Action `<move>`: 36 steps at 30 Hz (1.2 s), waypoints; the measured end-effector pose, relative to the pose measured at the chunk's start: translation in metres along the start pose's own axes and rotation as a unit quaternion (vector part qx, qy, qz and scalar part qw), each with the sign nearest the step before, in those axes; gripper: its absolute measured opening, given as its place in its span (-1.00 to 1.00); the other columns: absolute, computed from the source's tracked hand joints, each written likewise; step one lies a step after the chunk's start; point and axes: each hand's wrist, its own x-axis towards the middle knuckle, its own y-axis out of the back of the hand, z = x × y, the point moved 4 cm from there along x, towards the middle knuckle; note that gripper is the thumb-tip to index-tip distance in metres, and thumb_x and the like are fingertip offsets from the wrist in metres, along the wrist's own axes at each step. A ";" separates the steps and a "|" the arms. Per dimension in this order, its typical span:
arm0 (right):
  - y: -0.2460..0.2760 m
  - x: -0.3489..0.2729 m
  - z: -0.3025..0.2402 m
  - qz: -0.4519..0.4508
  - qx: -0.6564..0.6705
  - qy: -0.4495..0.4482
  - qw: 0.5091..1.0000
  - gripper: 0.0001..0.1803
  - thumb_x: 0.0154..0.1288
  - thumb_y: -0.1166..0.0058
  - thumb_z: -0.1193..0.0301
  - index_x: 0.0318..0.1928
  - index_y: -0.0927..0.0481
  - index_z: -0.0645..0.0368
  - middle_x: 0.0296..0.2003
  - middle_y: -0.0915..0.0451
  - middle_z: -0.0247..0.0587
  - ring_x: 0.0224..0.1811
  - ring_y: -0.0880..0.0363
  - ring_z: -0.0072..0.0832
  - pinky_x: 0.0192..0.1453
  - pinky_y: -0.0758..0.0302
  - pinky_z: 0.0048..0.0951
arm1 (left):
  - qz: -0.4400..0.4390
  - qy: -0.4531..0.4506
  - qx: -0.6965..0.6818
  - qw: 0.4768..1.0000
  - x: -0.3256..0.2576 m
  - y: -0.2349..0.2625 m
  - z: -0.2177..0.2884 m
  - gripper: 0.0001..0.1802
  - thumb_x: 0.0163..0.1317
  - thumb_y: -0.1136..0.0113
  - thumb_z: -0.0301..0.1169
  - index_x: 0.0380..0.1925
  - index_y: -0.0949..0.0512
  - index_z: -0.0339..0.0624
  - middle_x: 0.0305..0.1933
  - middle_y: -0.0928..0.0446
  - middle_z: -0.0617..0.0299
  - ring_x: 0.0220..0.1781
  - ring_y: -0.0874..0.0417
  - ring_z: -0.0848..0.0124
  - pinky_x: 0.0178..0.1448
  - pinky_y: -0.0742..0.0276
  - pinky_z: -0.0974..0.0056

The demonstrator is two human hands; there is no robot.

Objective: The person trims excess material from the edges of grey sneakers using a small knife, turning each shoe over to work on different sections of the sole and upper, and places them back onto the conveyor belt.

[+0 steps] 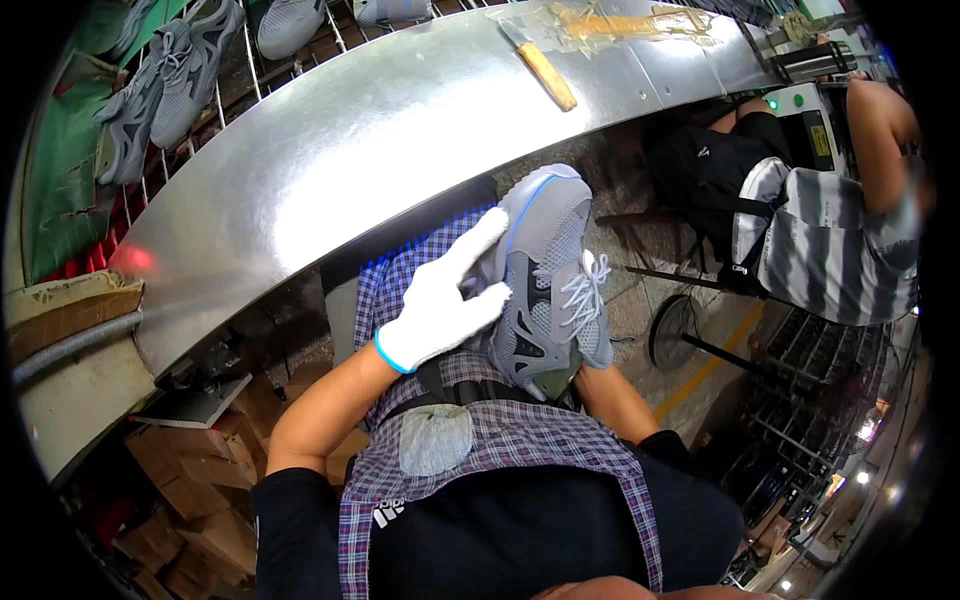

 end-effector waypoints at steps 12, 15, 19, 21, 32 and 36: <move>0.028 0.000 0.012 -0.021 -0.271 0.030 0.962 -0.43 0.84 0.24 0.26 0.68 -0.23 0.20 0.51 -0.47 -0.06 0.47 -0.55 -0.23 0.59 -0.55 -0.21 | 0.096 0.011 0.099 0.990 -0.004 -0.019 0.022 -0.38 0.62 -0.16 -0.47 0.63 -0.37 -0.22 0.69 -0.37 -0.13 0.70 -0.44 0.04 0.70 -0.37 0.15; 0.013 0.019 0.006 -0.038 -0.283 0.052 0.957 -0.38 0.76 0.09 0.28 0.67 -0.25 0.22 0.53 -0.46 -0.07 0.52 -0.49 -0.21 0.67 -0.39 -0.23 | 0.131 -0.022 -0.055 0.990 0.008 -0.007 0.016 -0.27 0.63 -0.18 -0.40 0.70 -0.19 -0.26 0.61 -0.48 -0.17 0.55 -0.61 0.10 0.59 -0.51 0.14; -0.030 0.033 -0.008 -0.072 -0.138 0.008 0.988 -0.42 0.78 0.12 0.34 0.66 -0.26 0.25 0.53 -0.44 -0.03 0.53 -0.49 -0.25 0.62 -0.49 -0.24 | 0.064 0.032 0.060 0.996 0.052 0.039 0.068 -0.44 0.72 -0.04 -0.21 0.55 -0.48 -0.29 0.52 -0.57 -0.08 0.34 -0.66 0.30 0.46 -0.58 0.17; -0.036 0.045 0.013 -0.089 0.054 -0.078 0.991 -0.45 0.82 0.18 0.35 0.65 -0.26 0.27 0.54 -0.43 0.01 0.53 -0.49 -0.27 0.57 -0.58 -0.22 | 0.004 0.019 0.030 0.999 0.075 0.053 0.088 -0.45 0.71 -0.05 -0.21 0.53 -0.52 -0.27 0.53 -0.58 -0.04 0.39 -0.64 0.29 0.53 -0.52 0.17; -0.063 0.051 0.002 -0.138 -0.037 -0.092 0.986 -0.37 0.75 0.06 0.16 0.62 -0.31 0.22 0.42 -0.55 0.14 0.42 -0.61 -0.11 0.51 -0.59 -0.19 | -0.141 -0.057 0.324 0.934 0.032 0.099 0.085 0.23 0.28 -0.54 0.17 0.72 -0.18 -0.29 0.77 -0.24 -0.06 0.78 -0.22 0.06 0.83 -0.04 0.02; -0.096 0.045 -0.025 -0.164 -0.256 -0.042 0.952 -0.34 0.73 0.02 0.09 0.61 -0.33 0.20 0.38 -0.60 0.18 0.38 -0.66 -0.06 0.48 -0.60 -0.18 | -0.071 -0.035 0.097 0.992 0.022 0.112 0.090 0.30 0.12 -0.74 -0.02 0.72 -0.17 -0.29 0.71 -0.32 -0.06 0.78 -0.21 0.09 0.82 -0.05 0.03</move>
